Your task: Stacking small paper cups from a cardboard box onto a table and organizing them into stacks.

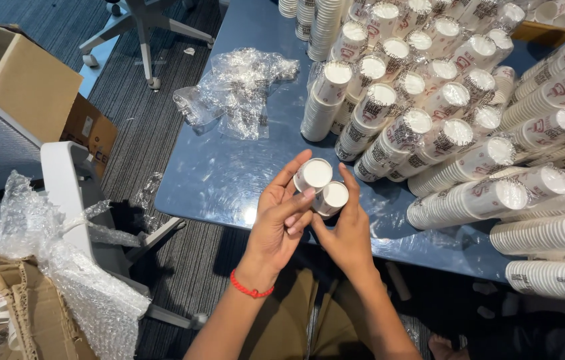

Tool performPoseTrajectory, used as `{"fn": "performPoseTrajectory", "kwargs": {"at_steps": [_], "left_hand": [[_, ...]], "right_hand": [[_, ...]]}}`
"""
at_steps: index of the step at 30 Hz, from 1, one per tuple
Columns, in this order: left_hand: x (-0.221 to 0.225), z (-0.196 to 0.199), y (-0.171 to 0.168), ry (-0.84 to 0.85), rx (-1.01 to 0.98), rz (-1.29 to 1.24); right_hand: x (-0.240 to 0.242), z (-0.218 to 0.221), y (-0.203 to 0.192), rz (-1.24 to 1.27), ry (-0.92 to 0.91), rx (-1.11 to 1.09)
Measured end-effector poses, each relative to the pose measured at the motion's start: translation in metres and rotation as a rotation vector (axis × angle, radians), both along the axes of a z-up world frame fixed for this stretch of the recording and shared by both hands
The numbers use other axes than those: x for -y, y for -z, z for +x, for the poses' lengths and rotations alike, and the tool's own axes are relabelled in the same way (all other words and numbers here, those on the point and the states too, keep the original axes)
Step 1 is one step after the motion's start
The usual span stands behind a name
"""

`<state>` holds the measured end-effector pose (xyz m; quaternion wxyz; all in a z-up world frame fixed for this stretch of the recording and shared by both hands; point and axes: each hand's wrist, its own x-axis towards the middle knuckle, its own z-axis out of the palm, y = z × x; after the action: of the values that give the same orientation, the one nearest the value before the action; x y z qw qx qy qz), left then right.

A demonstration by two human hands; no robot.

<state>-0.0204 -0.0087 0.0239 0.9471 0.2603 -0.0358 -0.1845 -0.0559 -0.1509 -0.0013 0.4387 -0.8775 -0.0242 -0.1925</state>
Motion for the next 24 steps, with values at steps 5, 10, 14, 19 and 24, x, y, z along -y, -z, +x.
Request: {"fn": "performPoseTrajectory", "kwargs": {"at_steps": [5,10,14,19,24], "left_hand": [[0.008,-0.007,-0.008,0.152,0.011,0.003],[0.022,-0.013,0.006,-0.124,0.202,0.590],[0.022,-0.019,-0.021,-0.459,0.630,1.261],[0.023,-0.011,0.002,-0.392,0.579,1.269],[0.021,-0.013,0.011,-0.349,0.589,1.331]], "right_hand": [[-0.001,0.003,-0.004,-0.071,0.010,0.037],[0.002,0.002,0.001,-0.031,0.039,-0.036],[0.001,-0.001,-0.003,0.039,0.014,-0.034],[0.003,0.003,0.002,0.066,0.026,-0.087],[0.005,0.001,0.006,0.111,-0.099,0.122]]}}
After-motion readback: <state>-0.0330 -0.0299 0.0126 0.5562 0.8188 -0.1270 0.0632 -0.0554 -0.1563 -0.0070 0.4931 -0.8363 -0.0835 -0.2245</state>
